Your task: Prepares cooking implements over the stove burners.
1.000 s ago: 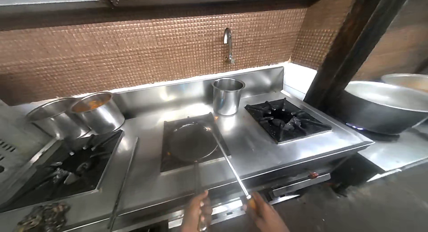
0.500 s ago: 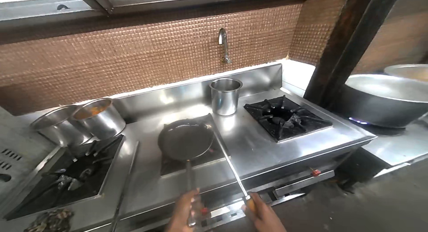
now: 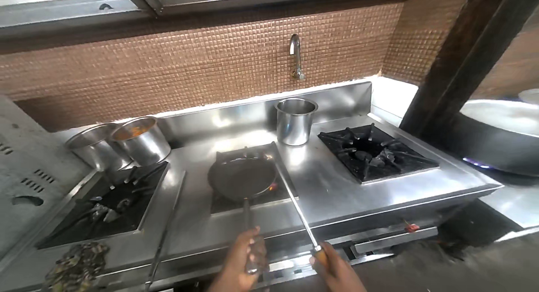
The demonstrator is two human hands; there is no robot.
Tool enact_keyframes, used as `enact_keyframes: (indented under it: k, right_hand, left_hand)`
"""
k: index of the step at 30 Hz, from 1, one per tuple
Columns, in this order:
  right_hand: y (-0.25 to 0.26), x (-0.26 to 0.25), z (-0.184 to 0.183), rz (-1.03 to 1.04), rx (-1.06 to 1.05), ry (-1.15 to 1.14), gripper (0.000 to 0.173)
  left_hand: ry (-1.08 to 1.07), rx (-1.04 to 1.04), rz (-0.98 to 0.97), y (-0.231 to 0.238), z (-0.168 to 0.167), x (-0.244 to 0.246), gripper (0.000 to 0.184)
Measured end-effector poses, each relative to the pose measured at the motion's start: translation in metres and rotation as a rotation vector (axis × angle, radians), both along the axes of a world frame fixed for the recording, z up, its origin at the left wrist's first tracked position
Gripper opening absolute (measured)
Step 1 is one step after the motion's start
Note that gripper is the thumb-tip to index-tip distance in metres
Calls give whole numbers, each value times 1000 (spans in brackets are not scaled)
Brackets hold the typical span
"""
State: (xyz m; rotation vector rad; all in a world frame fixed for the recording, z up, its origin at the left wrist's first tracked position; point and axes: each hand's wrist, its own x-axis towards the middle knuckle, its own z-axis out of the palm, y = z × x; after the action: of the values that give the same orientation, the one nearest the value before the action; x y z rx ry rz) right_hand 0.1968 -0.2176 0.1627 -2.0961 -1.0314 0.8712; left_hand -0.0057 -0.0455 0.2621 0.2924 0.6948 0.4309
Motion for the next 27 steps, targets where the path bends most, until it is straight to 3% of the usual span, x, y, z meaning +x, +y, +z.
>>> enact_keyframes:
  k: [4,12,21,27]
  right_hand:
    - [-2,-3,-5,29,0,-6,64]
    - [0,-6,-9,35,-49,-82,63]
    - [5,-15,-34,-1,-106,-103,61]
    - [-7,-17,-26,-52,-47,-64,61]
  left_hand:
    - [-73,-29,-48,-7,-25,-5,38]
    - [-291,-116,-94,1,-51,-10,30]
    - [-46,-30,-16,-3,-55,13,28]
    - [-14,-31,-8,-6,-68,7,42]
